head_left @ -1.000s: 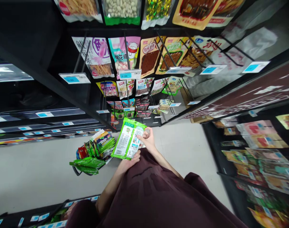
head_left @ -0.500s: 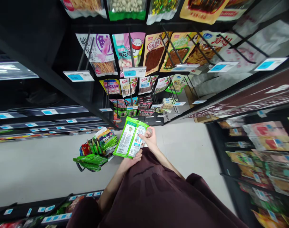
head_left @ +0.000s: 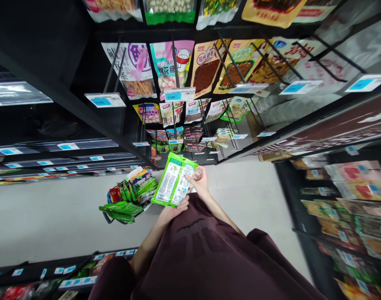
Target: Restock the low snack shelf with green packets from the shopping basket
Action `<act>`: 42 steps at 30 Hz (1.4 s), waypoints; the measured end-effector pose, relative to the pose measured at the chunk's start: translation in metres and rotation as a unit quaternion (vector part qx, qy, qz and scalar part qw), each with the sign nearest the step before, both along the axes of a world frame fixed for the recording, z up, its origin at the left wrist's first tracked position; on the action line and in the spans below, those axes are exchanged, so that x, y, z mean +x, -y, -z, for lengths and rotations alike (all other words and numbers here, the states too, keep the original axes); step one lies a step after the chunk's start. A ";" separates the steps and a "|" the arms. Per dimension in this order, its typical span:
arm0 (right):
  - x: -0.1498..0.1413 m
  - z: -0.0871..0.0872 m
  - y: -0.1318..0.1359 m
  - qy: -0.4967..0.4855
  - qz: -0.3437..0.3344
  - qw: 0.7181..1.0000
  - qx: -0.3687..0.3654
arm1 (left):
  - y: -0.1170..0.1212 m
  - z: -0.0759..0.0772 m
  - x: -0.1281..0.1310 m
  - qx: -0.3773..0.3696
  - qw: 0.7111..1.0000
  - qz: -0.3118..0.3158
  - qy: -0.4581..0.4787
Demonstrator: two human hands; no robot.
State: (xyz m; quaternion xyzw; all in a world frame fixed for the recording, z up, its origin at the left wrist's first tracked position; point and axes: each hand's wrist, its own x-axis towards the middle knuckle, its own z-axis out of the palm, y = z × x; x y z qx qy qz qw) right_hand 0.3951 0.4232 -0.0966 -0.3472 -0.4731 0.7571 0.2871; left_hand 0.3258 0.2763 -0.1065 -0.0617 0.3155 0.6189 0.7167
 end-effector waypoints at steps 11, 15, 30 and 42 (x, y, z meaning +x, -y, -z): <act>0.006 0.010 -0.006 0.026 -0.003 0.997 -0.078 | -0.020 0.012 0.007 -0.087 0.983 -0.092 -0.133; 0.011 0.011 -0.012 -0.004 -0.018 0.987 -0.161 | -0.019 0.024 0.011 -0.137 0.954 -0.140 -0.227; 0.023 0.007 -0.027 0.023 0.098 0.995 0.004 | -0.019 0.026 0.001 -0.101 0.883 -0.037 -0.456; 0.057 0.025 -0.048 0.082 0.153 0.981 0.089 | -0.024 0.042 0.006 -0.073 0.869 0.021 -0.490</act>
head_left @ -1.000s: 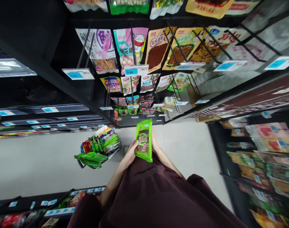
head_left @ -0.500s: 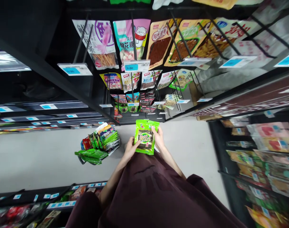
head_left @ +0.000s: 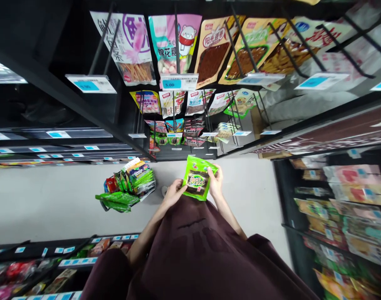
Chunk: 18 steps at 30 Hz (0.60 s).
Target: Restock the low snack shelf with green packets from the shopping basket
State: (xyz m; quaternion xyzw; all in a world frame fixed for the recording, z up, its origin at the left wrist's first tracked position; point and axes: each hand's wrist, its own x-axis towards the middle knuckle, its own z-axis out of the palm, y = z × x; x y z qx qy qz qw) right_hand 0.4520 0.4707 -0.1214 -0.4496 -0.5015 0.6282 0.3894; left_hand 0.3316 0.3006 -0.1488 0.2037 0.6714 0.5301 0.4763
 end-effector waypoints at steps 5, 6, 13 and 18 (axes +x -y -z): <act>0.031 0.007 -0.021 0.015 0.004 1.000 0.006 | -0.009 0.005 0.015 -0.018 1.000 -0.014 0.015; 0.039 0.008 -0.025 0.032 -0.005 0.999 0.017 | -0.013 0.006 0.019 -0.013 0.999 -0.021 0.022; 0.065 0.017 -0.034 0.137 -0.115 0.983 0.038 | -0.042 0.014 0.057 0.065 0.984 -0.126 0.105; 0.049 0.018 -0.006 0.139 -0.207 0.968 0.035 | -0.035 0.007 0.053 0.086 0.971 -0.169 0.147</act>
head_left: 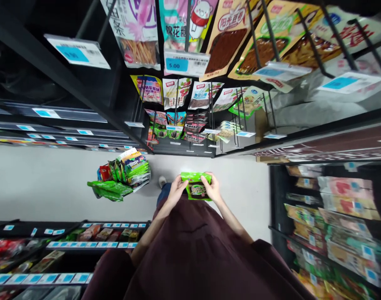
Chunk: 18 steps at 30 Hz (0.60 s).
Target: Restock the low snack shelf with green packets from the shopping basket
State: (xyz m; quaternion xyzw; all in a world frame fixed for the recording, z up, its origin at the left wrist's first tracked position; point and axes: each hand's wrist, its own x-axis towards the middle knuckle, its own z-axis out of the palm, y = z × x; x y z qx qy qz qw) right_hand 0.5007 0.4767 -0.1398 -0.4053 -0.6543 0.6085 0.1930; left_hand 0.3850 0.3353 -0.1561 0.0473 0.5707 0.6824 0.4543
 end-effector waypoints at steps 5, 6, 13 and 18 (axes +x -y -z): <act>-0.028 0.006 0.044 -0.018 -0.009 1.000 -0.020 | 0.033 0.004 -0.039 -0.043 0.997 -0.023 -0.065; -0.033 0.008 0.052 -0.022 -0.005 0.999 -0.027 | 0.039 0.007 -0.046 -0.049 0.996 -0.026 -0.076; -0.050 0.036 0.074 -0.036 0.026 0.997 -0.063 | 0.054 0.032 -0.073 -0.096 0.985 0.008 -0.141; -0.042 0.071 0.051 -0.004 -0.004 0.996 -0.090 | 0.039 0.062 -0.081 -0.128 0.968 0.084 -0.199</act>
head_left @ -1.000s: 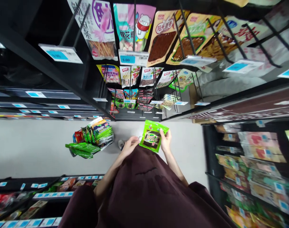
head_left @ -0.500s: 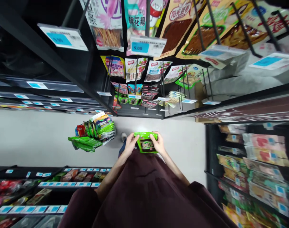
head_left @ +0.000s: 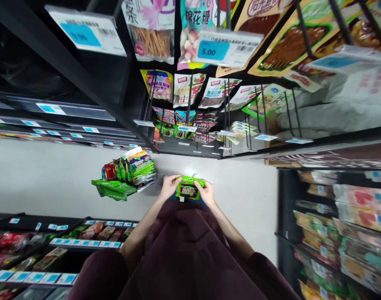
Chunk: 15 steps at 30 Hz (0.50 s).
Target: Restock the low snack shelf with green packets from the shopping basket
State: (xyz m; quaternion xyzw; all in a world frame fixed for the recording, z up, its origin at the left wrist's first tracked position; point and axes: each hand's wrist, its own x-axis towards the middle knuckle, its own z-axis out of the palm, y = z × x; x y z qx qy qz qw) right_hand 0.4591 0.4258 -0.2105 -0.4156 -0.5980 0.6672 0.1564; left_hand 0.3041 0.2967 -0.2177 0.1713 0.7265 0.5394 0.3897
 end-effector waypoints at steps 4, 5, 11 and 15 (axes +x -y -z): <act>0.005 0.051 -0.039 0.024 -0.068 0.997 -0.006 | -0.025 0.054 -0.005 -0.035 0.995 0.085 -0.049; 0.006 0.069 -0.051 0.029 -0.094 0.995 -0.002 | -0.033 0.073 -0.006 -0.041 0.993 0.097 -0.056; 0.005 0.224 -0.110 0.035 -0.175 0.984 0.026 | -0.087 0.225 -0.022 -0.055 0.979 0.176 -0.082; -0.009 0.365 -0.147 0.039 -0.213 0.976 -0.009 | -0.129 0.350 -0.050 -0.085 0.958 0.259 -0.093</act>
